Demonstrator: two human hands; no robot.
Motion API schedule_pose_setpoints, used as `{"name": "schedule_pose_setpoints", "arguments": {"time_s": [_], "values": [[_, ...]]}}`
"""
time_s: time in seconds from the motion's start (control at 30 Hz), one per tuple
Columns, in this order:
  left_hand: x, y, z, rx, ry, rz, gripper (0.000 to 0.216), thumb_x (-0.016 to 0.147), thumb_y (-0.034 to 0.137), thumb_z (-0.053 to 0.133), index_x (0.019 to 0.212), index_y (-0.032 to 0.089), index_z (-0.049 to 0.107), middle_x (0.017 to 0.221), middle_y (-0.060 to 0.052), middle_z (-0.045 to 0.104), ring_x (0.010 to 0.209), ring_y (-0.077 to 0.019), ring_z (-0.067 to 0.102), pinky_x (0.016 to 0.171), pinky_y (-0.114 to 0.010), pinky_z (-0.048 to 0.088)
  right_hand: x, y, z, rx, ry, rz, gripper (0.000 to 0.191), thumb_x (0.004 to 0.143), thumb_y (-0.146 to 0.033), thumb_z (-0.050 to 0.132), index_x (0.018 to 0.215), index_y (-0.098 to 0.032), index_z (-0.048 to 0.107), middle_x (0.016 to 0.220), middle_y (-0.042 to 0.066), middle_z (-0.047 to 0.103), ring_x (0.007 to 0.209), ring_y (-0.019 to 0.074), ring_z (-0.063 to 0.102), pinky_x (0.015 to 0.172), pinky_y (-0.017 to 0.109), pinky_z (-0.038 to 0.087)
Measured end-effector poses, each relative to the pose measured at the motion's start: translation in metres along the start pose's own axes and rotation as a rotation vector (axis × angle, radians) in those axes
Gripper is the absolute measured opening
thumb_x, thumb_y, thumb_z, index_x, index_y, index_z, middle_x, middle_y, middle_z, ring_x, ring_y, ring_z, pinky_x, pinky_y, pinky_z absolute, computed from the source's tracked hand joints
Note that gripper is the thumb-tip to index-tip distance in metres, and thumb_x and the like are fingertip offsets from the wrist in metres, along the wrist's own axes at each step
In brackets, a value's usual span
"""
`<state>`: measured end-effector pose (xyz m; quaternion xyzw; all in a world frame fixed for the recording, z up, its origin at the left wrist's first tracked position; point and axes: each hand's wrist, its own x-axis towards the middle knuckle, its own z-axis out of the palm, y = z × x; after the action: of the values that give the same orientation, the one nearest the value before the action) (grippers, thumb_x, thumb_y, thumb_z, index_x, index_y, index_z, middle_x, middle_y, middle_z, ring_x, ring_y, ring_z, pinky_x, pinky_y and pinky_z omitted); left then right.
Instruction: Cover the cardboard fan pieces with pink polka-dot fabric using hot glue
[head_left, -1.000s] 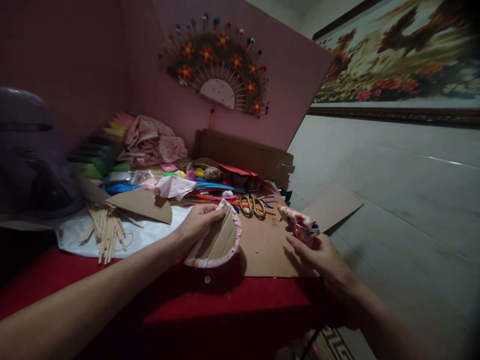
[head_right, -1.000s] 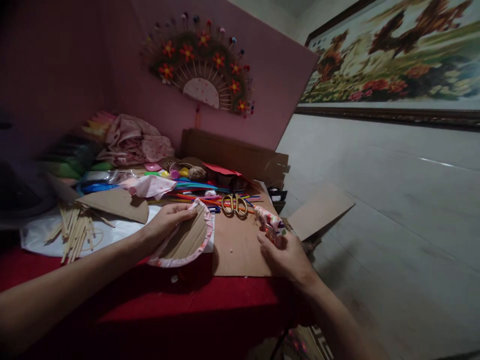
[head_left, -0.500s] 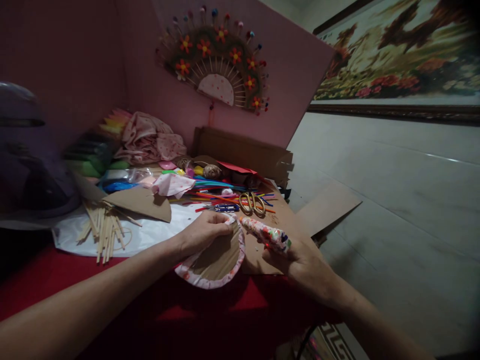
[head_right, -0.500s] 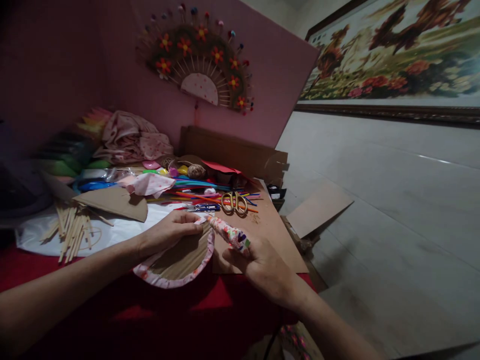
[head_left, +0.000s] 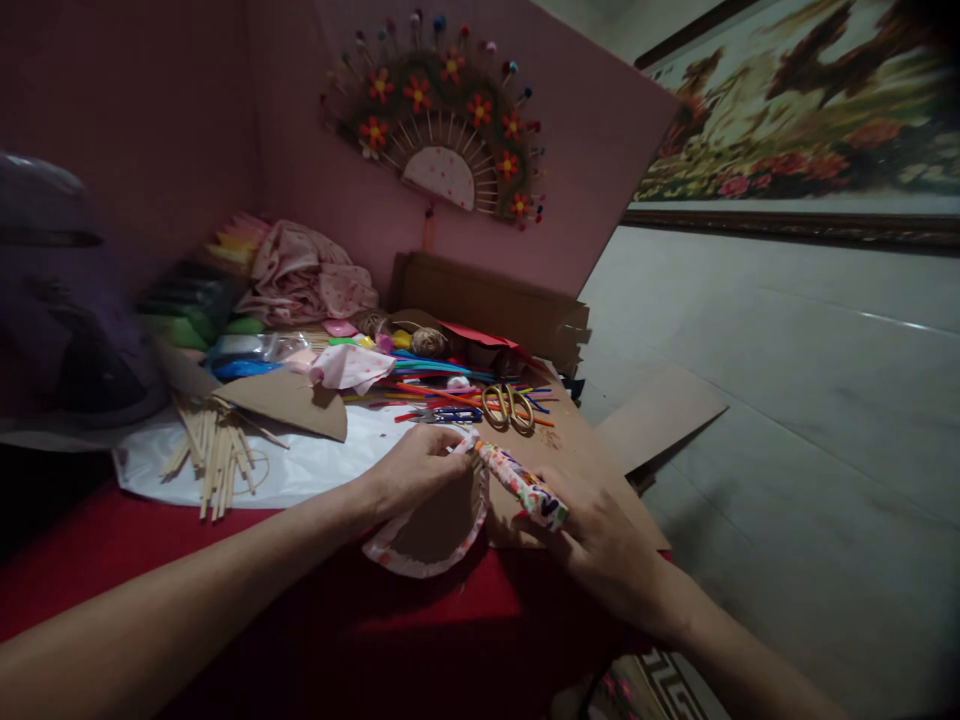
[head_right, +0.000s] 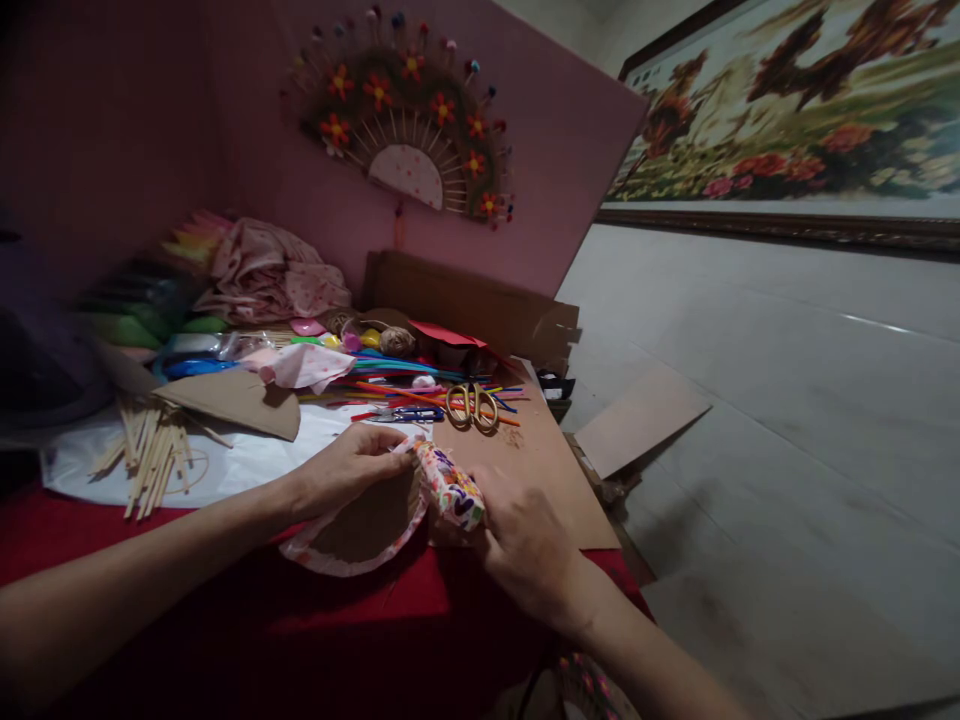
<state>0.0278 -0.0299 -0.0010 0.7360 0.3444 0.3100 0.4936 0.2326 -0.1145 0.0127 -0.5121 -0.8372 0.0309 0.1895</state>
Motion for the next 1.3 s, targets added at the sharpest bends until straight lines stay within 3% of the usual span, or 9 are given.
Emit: {"name": "schedule_pose_setpoints", "arguments": {"time_s": [0.4, 0.9, 1.3], "values": [[-0.003, 0.005, 0.004, 0.222, 0.047, 0.089, 0.033, 0.083, 0.033, 0.041, 0.079, 0.012, 0.066, 0.068, -0.002, 0.061, 0.062, -0.0127, 0.047, 0.056, -0.023, 0.035, -0.005, 0.005, 0.008, -0.211, 0.073, -0.082, 0.019, 0.073, -0.007, 0.041, 0.083, -0.016, 0.053, 0.072, 0.008, 0.059, 0.063, 0.0178, 0.051, 0.056, 0.027, 0.035], [-0.005, 0.007, 0.005, 0.242, 0.051, 0.096, 0.032, 0.084, 0.035, 0.041, 0.069, 0.014, 0.061, 0.057, 0.003, 0.047, 0.055, -0.01, 0.036, 0.049, -0.022, 0.025, -0.008, 0.006, 0.011, -0.305, 0.125, -0.13, 0.018, 0.074, -0.006, 0.042, 0.083, -0.015, 0.055, 0.071, 0.008, 0.058, 0.061, 0.017, 0.051, 0.054, 0.026, 0.036], [-0.005, 0.008, 0.005, 0.21, 0.054, 0.119, 0.032, 0.085, 0.034, 0.04, 0.074, 0.014, 0.062, 0.062, 0.0, 0.053, 0.058, -0.0111, 0.04, 0.052, -0.023, 0.028, -0.009, 0.009, 0.014, -0.326, 0.139, -0.128, 0.015, 0.076, -0.009, 0.041, 0.081, -0.015, 0.054, 0.07, 0.008, 0.059, 0.059, 0.0175, 0.052, 0.052, 0.027, 0.034]]}}
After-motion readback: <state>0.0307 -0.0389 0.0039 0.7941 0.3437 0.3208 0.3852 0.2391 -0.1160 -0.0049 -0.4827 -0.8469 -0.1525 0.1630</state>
